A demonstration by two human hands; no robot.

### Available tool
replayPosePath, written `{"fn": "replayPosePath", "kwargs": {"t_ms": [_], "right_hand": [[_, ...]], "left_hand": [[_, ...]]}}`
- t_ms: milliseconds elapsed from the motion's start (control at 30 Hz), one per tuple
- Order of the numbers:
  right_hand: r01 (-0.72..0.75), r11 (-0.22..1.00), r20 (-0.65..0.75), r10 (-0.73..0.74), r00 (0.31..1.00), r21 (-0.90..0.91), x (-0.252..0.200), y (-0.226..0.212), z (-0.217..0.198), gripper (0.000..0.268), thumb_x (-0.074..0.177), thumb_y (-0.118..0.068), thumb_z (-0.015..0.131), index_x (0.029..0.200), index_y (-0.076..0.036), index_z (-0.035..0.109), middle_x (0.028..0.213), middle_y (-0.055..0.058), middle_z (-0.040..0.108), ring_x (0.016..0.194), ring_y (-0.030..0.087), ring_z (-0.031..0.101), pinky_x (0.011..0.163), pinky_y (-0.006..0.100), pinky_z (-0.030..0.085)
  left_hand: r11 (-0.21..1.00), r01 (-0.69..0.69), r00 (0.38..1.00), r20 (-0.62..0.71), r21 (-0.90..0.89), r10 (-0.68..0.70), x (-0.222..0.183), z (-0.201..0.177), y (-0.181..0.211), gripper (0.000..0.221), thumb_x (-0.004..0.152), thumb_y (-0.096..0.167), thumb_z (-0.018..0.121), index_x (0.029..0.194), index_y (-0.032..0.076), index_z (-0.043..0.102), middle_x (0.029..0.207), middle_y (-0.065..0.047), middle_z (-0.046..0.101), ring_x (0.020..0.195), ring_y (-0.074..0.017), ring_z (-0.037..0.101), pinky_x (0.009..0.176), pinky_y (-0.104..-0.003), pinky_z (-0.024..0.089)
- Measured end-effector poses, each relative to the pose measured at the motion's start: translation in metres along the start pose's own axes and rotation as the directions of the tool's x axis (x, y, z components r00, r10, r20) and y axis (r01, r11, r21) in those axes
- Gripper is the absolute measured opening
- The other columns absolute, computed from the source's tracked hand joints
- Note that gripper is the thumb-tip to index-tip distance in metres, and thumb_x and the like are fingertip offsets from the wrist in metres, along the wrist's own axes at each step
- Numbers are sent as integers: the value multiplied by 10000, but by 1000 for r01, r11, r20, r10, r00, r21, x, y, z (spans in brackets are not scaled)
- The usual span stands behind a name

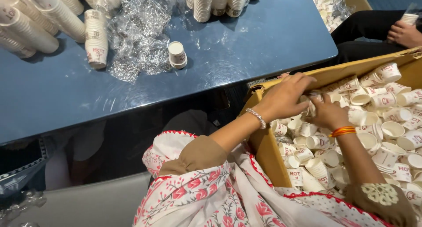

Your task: The person sorts and stacks paper cups at a table, taking them from a large cardboard box and placing them into plastic sleeves or arranging them in stacks on the table surface.

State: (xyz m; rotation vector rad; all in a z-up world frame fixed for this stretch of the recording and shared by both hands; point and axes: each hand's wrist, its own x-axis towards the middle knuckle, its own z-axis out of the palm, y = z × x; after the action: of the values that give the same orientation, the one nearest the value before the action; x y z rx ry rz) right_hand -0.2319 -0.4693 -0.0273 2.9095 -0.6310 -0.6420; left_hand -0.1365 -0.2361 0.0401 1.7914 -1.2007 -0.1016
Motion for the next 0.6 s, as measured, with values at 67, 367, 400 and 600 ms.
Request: {"fn": "replayPosePath", "kwargs": {"t_ms": [67,367,400,600], "right_hand": [[138,986,-22,-137,990,91,54,21,74,805,761,-562,825,1401,-170,536,1482,207,474,1222,445,611,1044,495,517],[-37,998,-201,46,978,48,4,-32,42,406,814,-257,757,1203,-157,698,1327,137,586,1067,401,667,830,493,586],[-52,996,-228,67,971,70,-2,-34,34,382,830,-247,749,1205,-190,708,1338,140,572,1023,402,682,802,492,587],[157,965,-35,-154,988,209,16,-16,50,624,674,-299,879,1262,-222,683,1221,102,680,1098,343,704,942,450,566]], "left_hand": [[1000,-18,999,-35,-23,17,0,9,-17,602,813,277,757,1335,70,542,1294,-141,588,1210,-327,587,1022,-414,509],[997,-8,1000,-1,-83,8,-4,4,-19,574,830,279,756,1325,71,555,1358,-172,574,1302,-363,566,1077,-430,483],[996,-22,1000,-22,-83,20,-4,3,-20,566,827,285,769,1308,69,562,1402,-184,558,1351,-385,531,1094,-442,464],[997,-52,999,-20,-49,51,-5,4,-28,519,847,275,764,1287,68,582,1478,-203,519,1327,-384,539,1087,-456,454]]}}
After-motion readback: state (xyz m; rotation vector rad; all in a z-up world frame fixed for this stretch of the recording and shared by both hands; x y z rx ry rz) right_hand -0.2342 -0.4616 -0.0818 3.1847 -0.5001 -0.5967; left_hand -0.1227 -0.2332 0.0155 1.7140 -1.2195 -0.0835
